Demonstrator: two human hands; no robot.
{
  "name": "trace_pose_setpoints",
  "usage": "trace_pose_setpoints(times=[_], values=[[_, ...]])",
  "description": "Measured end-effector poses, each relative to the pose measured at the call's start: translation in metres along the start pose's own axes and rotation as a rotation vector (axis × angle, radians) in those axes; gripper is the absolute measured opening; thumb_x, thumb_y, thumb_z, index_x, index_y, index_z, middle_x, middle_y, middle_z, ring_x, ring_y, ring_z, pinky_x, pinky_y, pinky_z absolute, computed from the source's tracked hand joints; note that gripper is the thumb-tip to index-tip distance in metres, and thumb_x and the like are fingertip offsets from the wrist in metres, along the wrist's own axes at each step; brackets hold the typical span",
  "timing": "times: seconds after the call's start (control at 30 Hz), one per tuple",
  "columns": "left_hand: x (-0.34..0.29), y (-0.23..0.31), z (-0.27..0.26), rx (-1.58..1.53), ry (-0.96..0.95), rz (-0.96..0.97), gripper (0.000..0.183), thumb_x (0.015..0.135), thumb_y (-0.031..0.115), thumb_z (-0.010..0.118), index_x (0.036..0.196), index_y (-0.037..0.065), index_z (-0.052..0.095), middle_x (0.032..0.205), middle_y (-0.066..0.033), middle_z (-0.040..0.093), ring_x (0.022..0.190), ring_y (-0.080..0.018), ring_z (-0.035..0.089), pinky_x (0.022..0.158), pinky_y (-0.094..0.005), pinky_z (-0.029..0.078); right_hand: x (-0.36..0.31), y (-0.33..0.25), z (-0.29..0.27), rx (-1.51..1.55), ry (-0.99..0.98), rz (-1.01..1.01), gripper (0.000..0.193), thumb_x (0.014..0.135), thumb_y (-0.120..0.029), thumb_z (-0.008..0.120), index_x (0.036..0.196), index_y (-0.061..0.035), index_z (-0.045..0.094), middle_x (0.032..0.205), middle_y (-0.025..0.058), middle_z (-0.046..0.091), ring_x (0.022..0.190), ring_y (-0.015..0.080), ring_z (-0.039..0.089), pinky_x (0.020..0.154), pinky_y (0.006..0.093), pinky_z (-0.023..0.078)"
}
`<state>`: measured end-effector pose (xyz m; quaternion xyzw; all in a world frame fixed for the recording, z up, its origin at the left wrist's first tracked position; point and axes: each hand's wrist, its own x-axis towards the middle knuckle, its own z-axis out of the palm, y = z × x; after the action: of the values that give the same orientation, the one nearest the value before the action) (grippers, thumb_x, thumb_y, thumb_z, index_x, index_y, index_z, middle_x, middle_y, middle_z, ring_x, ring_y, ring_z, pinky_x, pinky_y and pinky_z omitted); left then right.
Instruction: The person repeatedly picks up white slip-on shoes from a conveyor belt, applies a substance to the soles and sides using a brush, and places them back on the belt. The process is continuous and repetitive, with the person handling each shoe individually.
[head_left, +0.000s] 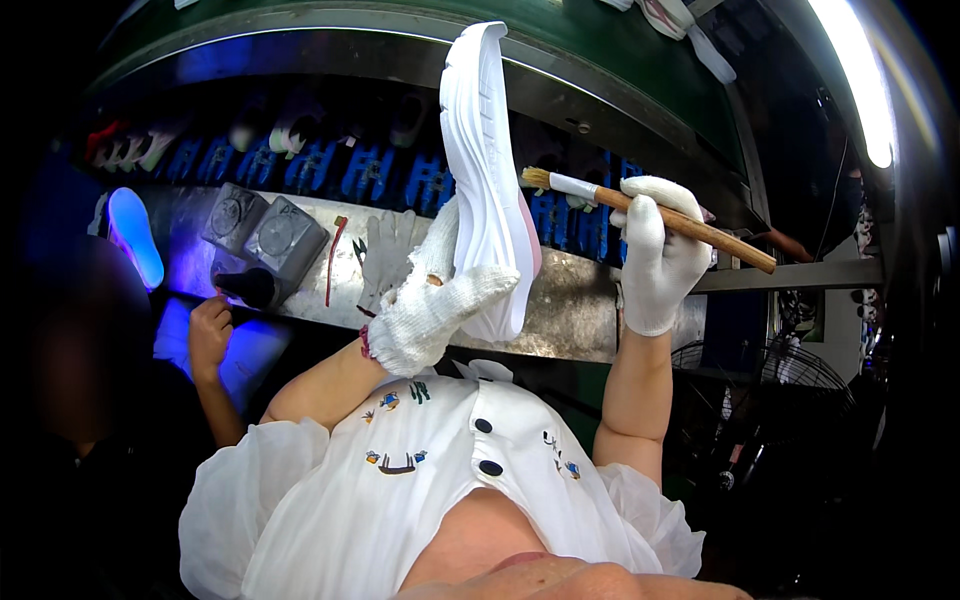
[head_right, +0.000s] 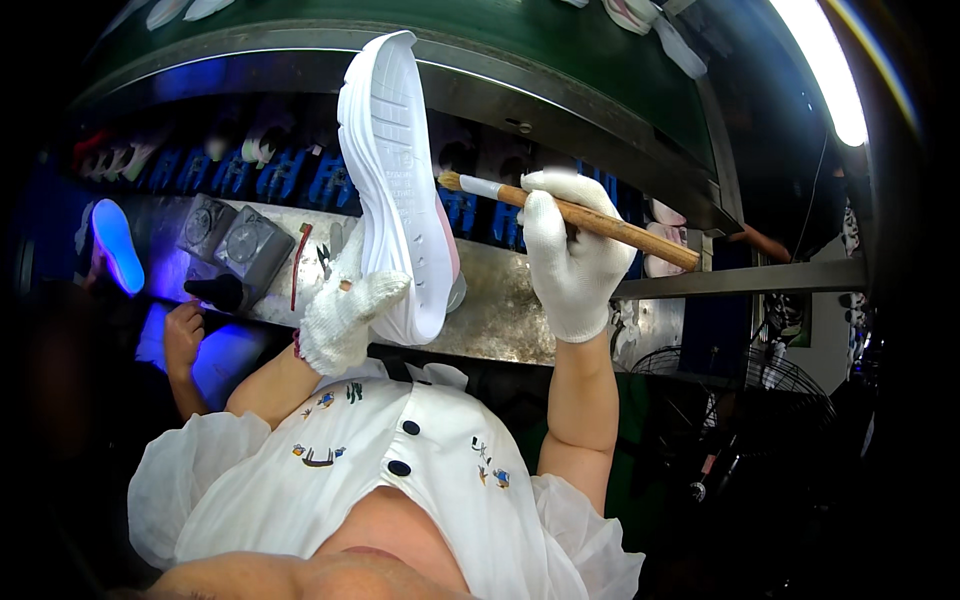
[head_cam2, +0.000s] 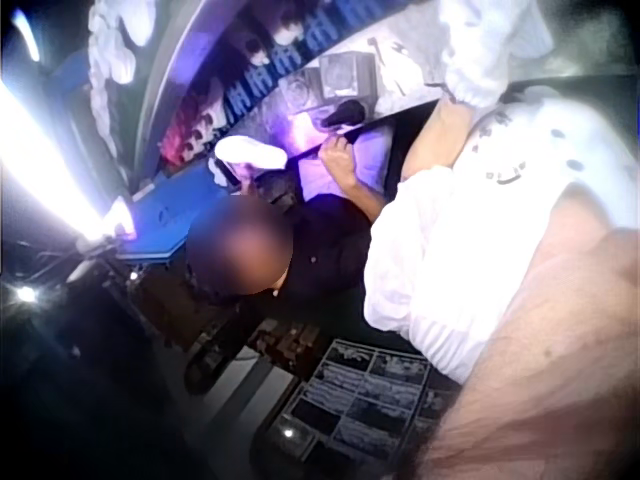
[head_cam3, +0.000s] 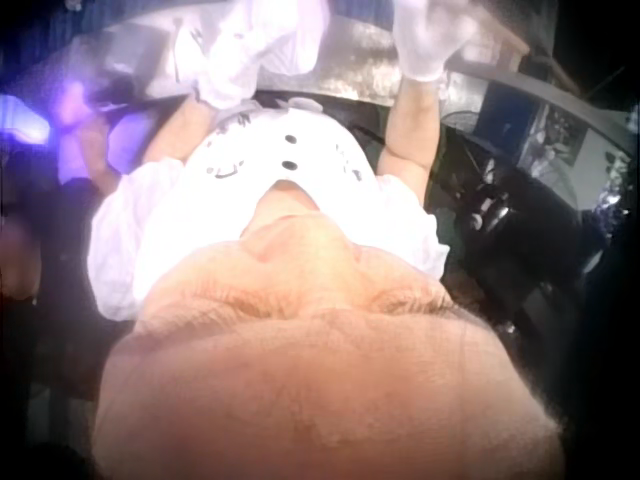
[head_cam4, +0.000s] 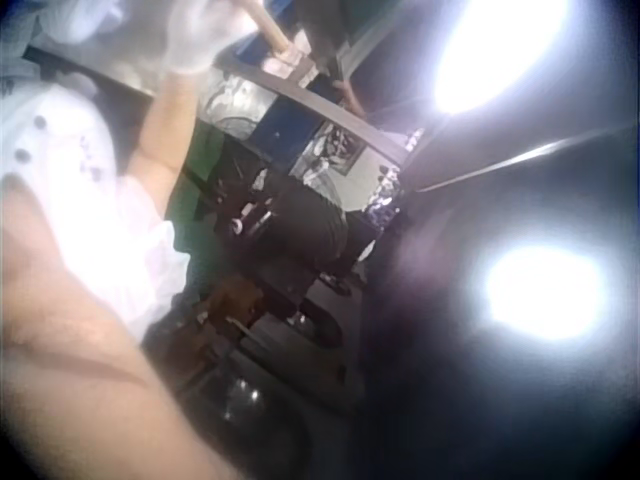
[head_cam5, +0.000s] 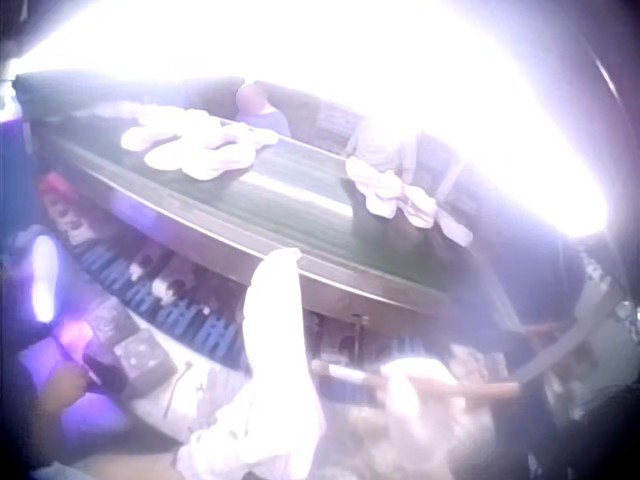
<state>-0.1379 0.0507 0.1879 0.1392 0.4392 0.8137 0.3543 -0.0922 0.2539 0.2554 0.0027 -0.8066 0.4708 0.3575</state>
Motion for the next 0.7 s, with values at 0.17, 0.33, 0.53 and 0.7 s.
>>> trace_pose_setpoints(times=[0.17, 0.33, 0.53, 0.7], values=[[-0.003, 0.003, 0.001, -0.002, 0.081, 0.043, 0.085, 0.085, 0.035, 0.075, 0.153, 0.008, 0.032, 0.141, -0.008, 0.052, 0.127, -0.0199, 0.054, 0.105, -0.0365, 0.046, -0.007, -0.005, 0.004, 0.014, -0.061, -0.096, 0.009, 0.09, -0.005, 0.067, 0.095, 0.0018, 0.069, 0.079, 0.0038, 0.069, 0.061, 0.0038, 0.056, 0.053, 0.019, 0.043], [-0.001, 0.011, -0.003, -0.092, 0.113, 0.041, 0.076, 0.088, 0.038, 0.071, 0.149, 0.006, 0.039, 0.134, -0.0079, 0.058, 0.121, -0.0187, 0.058, 0.103, -0.0361, 0.047, -0.007, -0.015, 0.001, -0.198, -0.16, -0.187, 0.012, 0.075, 0.002, 0.07, 0.086, -0.0022, 0.071, 0.077, 0.0076, 0.069, 0.059, 0.0134, 0.063, 0.055, 0.0233, 0.051], [0.002, 0.008, -0.018, -0.273, 0.172, 0.081, 0.071, 0.092, 0.032, 0.072, 0.15, 0.009, 0.039, 0.135, -0.0039, 0.055, 0.123, -0.0162, 0.055, 0.106, -0.0353, 0.043, -0.015, -0.022, -0.006, -0.134, -0.164, -0.178, 0.012, 0.076, 0.002, 0.069, 0.087, -0.0018, 0.071, 0.074, 0.0074, 0.068, 0.057, 0.0127, 0.061, 0.053, 0.0233, 0.049], [0.011, 0.02, -0.033, -0.502, -0.009, 0.106, 0.072, 0.092, 0.051, 0.063, 0.146, 0.007, 0.043, 0.129, -0.0154, 0.06, 0.113, -0.0278, 0.064, 0.091, -0.0448, 0.057, -0.025, -0.017, -0.014, 0.019, 0.002, -0.187, 0.012, 0.083, -0.001, 0.065, 0.094, 0.0052, 0.067, 0.075, 0.0092, 0.064, 0.057, 0.0115, 0.056, 0.05, 0.0231, 0.043]])
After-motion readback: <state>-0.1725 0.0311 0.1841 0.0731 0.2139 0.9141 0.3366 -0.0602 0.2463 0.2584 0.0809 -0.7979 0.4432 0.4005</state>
